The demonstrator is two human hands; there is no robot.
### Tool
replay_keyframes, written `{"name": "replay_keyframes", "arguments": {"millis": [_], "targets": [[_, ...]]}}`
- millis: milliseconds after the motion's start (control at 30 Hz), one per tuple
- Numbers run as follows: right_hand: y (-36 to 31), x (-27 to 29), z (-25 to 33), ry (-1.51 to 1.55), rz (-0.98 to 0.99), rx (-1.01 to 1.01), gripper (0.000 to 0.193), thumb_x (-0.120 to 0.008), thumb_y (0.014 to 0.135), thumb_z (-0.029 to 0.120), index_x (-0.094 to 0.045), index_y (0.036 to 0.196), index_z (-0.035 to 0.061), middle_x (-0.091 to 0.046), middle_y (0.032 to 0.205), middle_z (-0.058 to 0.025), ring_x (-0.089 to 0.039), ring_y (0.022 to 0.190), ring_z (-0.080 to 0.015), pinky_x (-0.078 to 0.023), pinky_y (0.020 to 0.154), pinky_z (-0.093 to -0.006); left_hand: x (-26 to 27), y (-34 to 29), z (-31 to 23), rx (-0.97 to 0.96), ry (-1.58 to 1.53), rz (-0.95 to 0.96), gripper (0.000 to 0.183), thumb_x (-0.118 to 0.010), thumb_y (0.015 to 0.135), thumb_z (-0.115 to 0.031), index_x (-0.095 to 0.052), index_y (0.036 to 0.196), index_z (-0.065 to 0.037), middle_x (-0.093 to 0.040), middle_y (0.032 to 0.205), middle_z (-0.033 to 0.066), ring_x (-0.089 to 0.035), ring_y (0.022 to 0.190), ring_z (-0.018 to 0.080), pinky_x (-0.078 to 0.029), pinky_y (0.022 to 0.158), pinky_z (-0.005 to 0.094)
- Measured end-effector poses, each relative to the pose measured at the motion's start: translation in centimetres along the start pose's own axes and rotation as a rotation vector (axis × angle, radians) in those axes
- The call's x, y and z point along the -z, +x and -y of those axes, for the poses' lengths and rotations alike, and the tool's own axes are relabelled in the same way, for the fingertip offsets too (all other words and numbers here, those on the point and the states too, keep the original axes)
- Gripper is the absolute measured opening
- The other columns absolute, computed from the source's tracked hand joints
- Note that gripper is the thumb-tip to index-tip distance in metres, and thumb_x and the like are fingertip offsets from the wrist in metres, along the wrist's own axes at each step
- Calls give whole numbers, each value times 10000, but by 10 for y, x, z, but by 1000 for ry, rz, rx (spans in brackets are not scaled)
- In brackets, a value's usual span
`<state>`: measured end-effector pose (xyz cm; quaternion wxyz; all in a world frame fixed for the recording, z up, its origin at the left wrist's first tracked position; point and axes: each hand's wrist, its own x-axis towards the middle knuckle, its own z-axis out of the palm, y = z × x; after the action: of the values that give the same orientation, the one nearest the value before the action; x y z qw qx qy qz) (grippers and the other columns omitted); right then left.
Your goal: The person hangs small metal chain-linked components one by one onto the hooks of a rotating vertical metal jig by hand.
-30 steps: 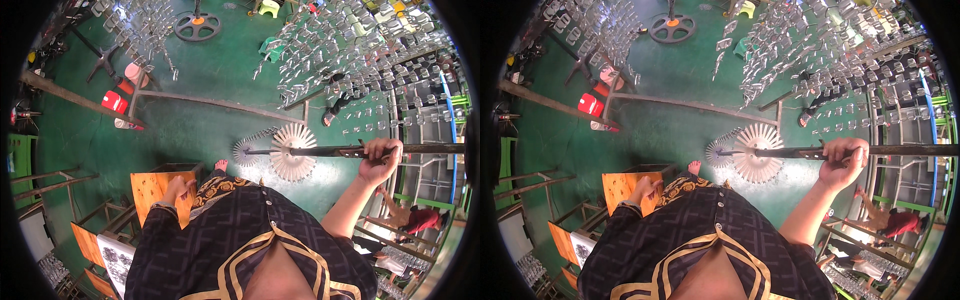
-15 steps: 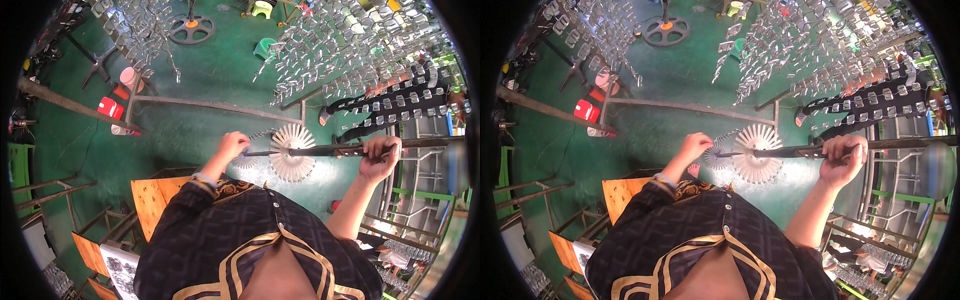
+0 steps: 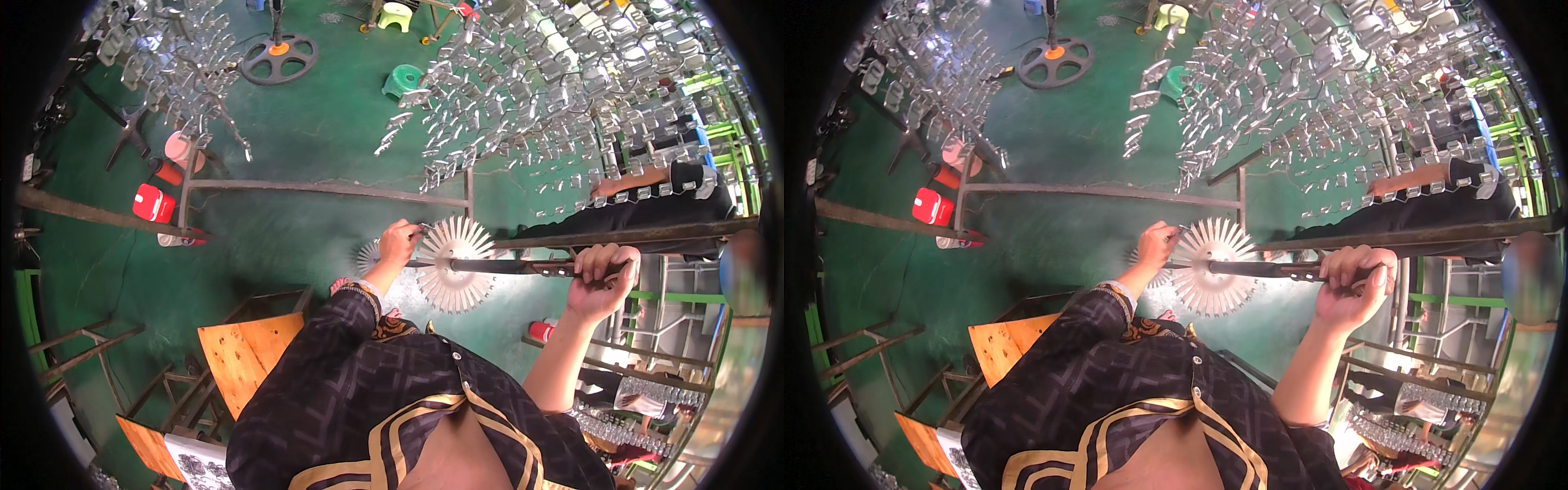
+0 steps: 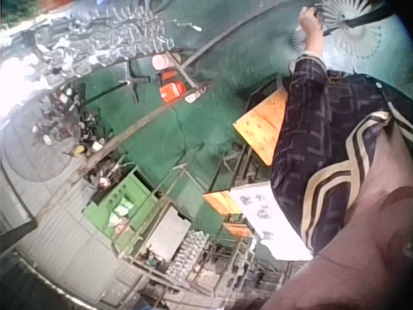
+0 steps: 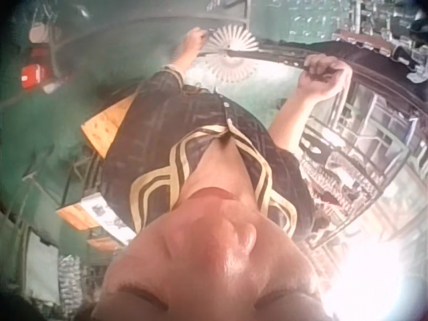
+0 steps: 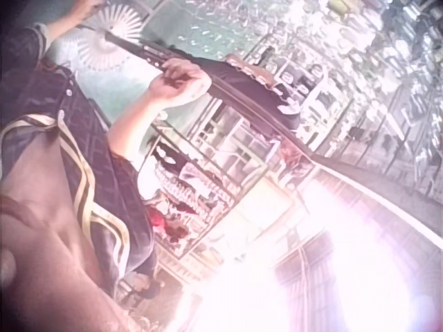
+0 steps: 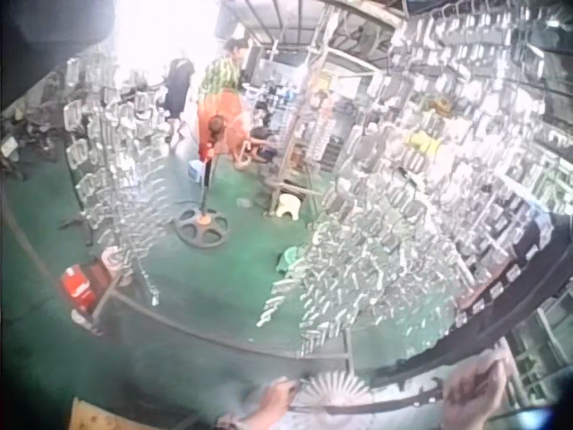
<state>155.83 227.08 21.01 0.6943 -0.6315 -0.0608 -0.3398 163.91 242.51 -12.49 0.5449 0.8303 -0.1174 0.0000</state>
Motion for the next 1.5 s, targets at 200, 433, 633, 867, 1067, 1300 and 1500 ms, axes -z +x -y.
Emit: {"name": "replay_keyframes", "arguments": {"millis": [200, 433, 633, 867, 1067, 1300, 1500], "targets": [[1, 2, -2, -8, -12, 2, 279, -493, 891, 315, -405, 804, 65, -348, 534, -32, -322, 428, -123, -334, 407, -274, -7, 8, 12, -101, 32, 8, 105, -708, 663, -144, -693, 767, -142, -577, 769, 30, -550, 783, 254, -448, 690, 355], [4, 8, -3, -8, -37, 18, 272, -486, 898, 302, -401, 808, 59, -350, 530, -34, -323, 427, -120, -334, 404, -266, -8, 16, 17, -270, 0, 5, 123, -705, 626, -102, -677, 744, -126, -623, 822, 6, -531, 831, 236, -453, 736, 340], [2, 10, -1, -6, -49, 27, 253, -479, 902, 280, -405, 812, 56, -352, 532, -32, -318, 431, -112, -331, 409, -266, -10, 13, 19, -285, -61, 63, 106, -692, 625, -71, -659, 722, -98, -642, 756, 22, -537, 812, 245, -454, 737, 344], [1, 11, -1, 1, -67, 26, 244, -475, 902, 271, -409, 807, 56, -355, 534, -29, -316, 436, -108, -325, 410, -266, -3, 11, 9, -247, -100, 70, 109, -690, 621, -38, -653, 713, -82, -641, 755, 36, -541, 800, 251, -458, 727, 347], [0, 13, -2, 0, -59, 24, 244, -474, 903, 274, -414, 810, 56, -357, 537, -28, -319, 438, -109, -332, 415, -265, 6, 7, 3, -272, -122, 55, 110, -685, 633, -39, -647, 730, -73, -636, 767, 44, -539, 808, 254, -457, 733, 349], [-1, 13, -2, -18, -66, 37, 240, -482, 897, 270, -418, 812, 55, -357, 533, -27, -323, 434, -108, -337, 416, -268, 22, 15, -19, -357, -116, 30, 122, -680, 634, -39, -644, 746, -70, -632, 788, 37, -534, 824, 252, -455, 741, 351], [-1, 9, -1, -38, -81, 45, 243, -499, 887, 270, -429, 820, 47, -358, 536, -30, -326, 433, -118, -341, 420, -273, 20, 16, -21, -384, -71, 77, 146, -674, 620, -34, -644, 755, -80, -627, 794, 28, -528, 839, 250, -450, 765, 348]]}}
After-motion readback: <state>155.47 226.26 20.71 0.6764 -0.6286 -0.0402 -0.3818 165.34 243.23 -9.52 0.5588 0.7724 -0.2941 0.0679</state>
